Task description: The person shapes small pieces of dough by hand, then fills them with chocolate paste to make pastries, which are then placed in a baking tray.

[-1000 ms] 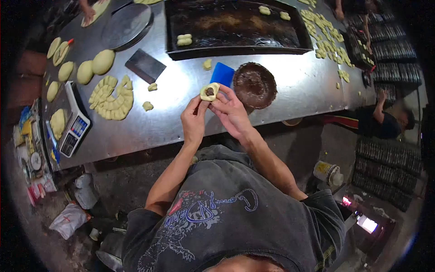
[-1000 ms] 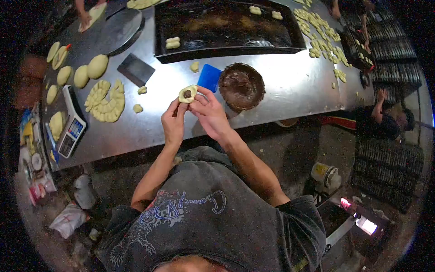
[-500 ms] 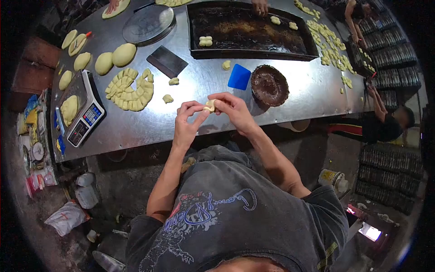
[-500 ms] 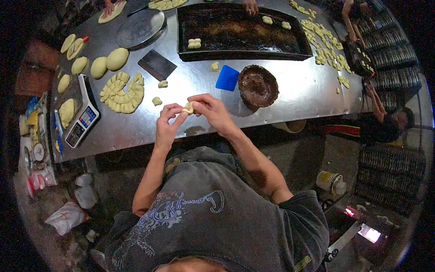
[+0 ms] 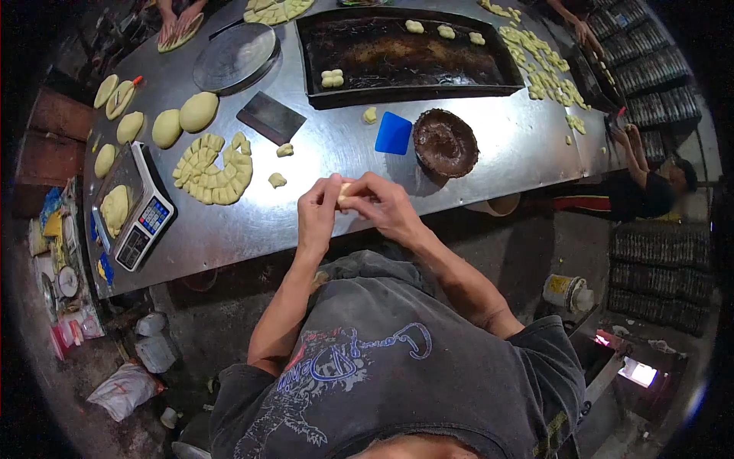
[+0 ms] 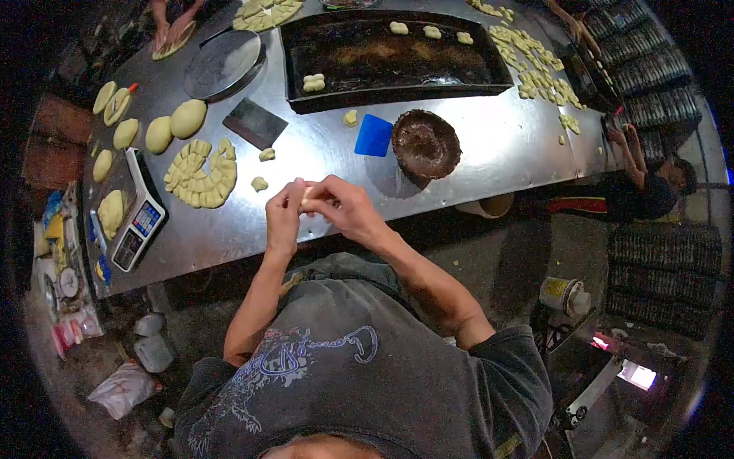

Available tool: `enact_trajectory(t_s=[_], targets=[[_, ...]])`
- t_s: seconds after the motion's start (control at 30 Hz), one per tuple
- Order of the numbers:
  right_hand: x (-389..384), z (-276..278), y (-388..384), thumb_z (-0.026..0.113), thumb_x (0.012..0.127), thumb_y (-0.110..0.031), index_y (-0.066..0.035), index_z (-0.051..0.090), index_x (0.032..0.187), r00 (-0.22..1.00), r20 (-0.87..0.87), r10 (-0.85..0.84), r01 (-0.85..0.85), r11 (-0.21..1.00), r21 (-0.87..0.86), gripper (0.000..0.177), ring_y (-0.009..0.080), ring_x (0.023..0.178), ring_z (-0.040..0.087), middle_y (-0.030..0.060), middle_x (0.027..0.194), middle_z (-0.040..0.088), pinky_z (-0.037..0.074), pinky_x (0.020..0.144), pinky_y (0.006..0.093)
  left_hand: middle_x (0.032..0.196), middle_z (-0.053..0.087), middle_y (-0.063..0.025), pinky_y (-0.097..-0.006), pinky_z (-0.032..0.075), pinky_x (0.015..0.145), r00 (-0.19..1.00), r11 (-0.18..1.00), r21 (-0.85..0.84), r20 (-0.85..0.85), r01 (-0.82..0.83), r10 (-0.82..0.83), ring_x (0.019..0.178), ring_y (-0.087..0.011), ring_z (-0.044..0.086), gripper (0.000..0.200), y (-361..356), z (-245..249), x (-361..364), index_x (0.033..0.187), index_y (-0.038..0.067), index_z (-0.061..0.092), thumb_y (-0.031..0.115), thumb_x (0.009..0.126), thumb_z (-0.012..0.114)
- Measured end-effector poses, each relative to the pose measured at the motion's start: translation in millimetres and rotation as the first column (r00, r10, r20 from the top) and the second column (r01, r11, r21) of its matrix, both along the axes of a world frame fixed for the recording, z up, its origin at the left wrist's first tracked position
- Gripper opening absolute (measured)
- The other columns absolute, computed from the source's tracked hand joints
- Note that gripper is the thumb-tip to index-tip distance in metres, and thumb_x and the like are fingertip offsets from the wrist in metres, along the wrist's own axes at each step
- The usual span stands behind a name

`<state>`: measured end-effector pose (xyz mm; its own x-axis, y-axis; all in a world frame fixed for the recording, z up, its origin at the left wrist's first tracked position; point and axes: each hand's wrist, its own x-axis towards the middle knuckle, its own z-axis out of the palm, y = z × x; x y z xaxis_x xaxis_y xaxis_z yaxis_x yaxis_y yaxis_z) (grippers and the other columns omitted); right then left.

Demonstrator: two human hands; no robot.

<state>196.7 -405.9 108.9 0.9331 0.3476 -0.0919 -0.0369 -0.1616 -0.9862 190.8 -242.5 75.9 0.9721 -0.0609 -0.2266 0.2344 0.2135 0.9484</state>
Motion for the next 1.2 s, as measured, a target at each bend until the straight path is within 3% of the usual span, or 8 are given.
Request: enact_trajectory(t_s=[0.23,0.43,0.73,0.83,0.9,1.03,1.13,1.2], targets=[[34,-18,-17,0.075,0.092,-0.017,0.000,0.061,0.099,0.965,-0.230,-0.126,0.211,0.892,0.400,0.023,0.0086,0.079,0.059,0.0041,0.093,0.062,0.050,0.069,0.0253,0.117,0.059,-0.0074,-0.0258,0.050,0.079,0.954,0.992,0.091,0.296,-0.083,0.053,0.094,-0.0107,0.059,0.031,-30,8,8,0.120,-0.001,0.068,0.024,0.103,0.059],[42,-11,-19,0.072,0.093,-0.014,0.002,0.066,0.103,0.957,-0.022,-0.288,0.288,0.946,0.148,0.019,0.0100,0.084,0.057,0.0045,0.094,0.060,0.050,0.071,0.0254,0.100,0.062,-0.0055,-0.0243,0.048,0.071,0.978,0.993,-0.003,0.172,-0.115,0.114,0.083,-0.0091,0.057,0.032,-51,8,27,0.121,0.001,0.065,0.027,0.105,0.056],[62,2,-32,0.077,0.084,-0.010,-0.003,0.070,0.093,0.732,0.678,0.062,0.240,0.908,-0.342,0.014,0.0224,0.080,0.056,0.0087,0.096,0.054,0.046,0.068,0.0342,0.074,0.062,-0.0020,-0.0237,0.036,0.052,0.989,0.986,0.074,-0.002,-0.148,0.148,0.060,-0.0079,0.050,0.073,-64,8,34,0.104,0.003,0.069,0.058,0.107,0.021],[72,-8,-28,0.076,0.089,-0.015,-0.005,0.066,0.095,1.000,-0.017,0.003,-0.002,0.998,0.058,0.016,0.0154,0.070,0.056,0.0065,0.095,0.054,0.045,0.056,0.0264,0.074,0.064,-0.0036,-0.0230,0.038,0.054,0.992,0.987,0.122,0.075,-0.106,0.097,0.060,-0.0085,0.052,0.086,-60,5,28,0.106,0.002,0.069,0.064,0.104,0.009],[80,-8,-23,0.067,0.098,-0.022,-0.003,0.062,0.099,0.892,-0.410,0.192,-0.058,0.946,0.318,0.020,0.0093,0.062,0.055,0.0055,0.094,0.060,0.045,0.049,0.0224,0.075,0.065,-0.0048,-0.0255,0.041,0.055,0.991,0.986,0.113,0.070,-0.123,0.115,0.060,-0.0099,0.054,0.086,-56,-2,24,0.107,0.001,0.071,0.062,0.105,0.010],[80,-45,-14,0.063,0.100,-0.023,0.000,0.063,0.110,0.944,-0.308,0.116,-0.117,0.993,0.013,0.026,0.0156,0.072,0.063,0.0098,0.101,0.067,0.051,0.060,0.0268,0.076,0.067,-0.0063,-0.0237,0.043,0.055,0.984,0.986,0.015,-0.064,-0.167,0.168,0.060,-0.0106,0.059,0.087,-41,-6,19,0.107,-0.001,0.071,0.062,0.105,0.011],[72,-44,3,0.063,0.098,-0.021,-0.001,0.064,0.118,0.736,0.640,0.221,-0.035,0.956,-0.290,0.029,0.0248,0.091,0.065,0.0142,0.108,0.066,0.053,0.080,0.0335,0.085,0.070,-0.0108,-0.0221,0.049,0.052,0.979,0.983,-0.093,-0.145,-0.161,0.146,0.061,-0.0149,0.065,0.086,-21,-23,11,0.135,-0.004,0.053,0.066,0.103,0.013],[58,-47,8,0.066,0.095,-0.019,-0.003,0.062,0.126,0.879,0.411,0.242,-0.167,0.963,-0.210,0.036,0.0316,0.110,0.059,0.0180,0.119,0.061,0.047,0.097,0.0416,0.095,0.070,-0.0145,-0.0228,0.053,0.052,0.976,0.983,-0.118,-0.183,-0.142,0.119,0.064,-0.0182,0.068,0.090,-9,-18,3,0.151,-0.004,0.034,0.069,0.101,0.014]])
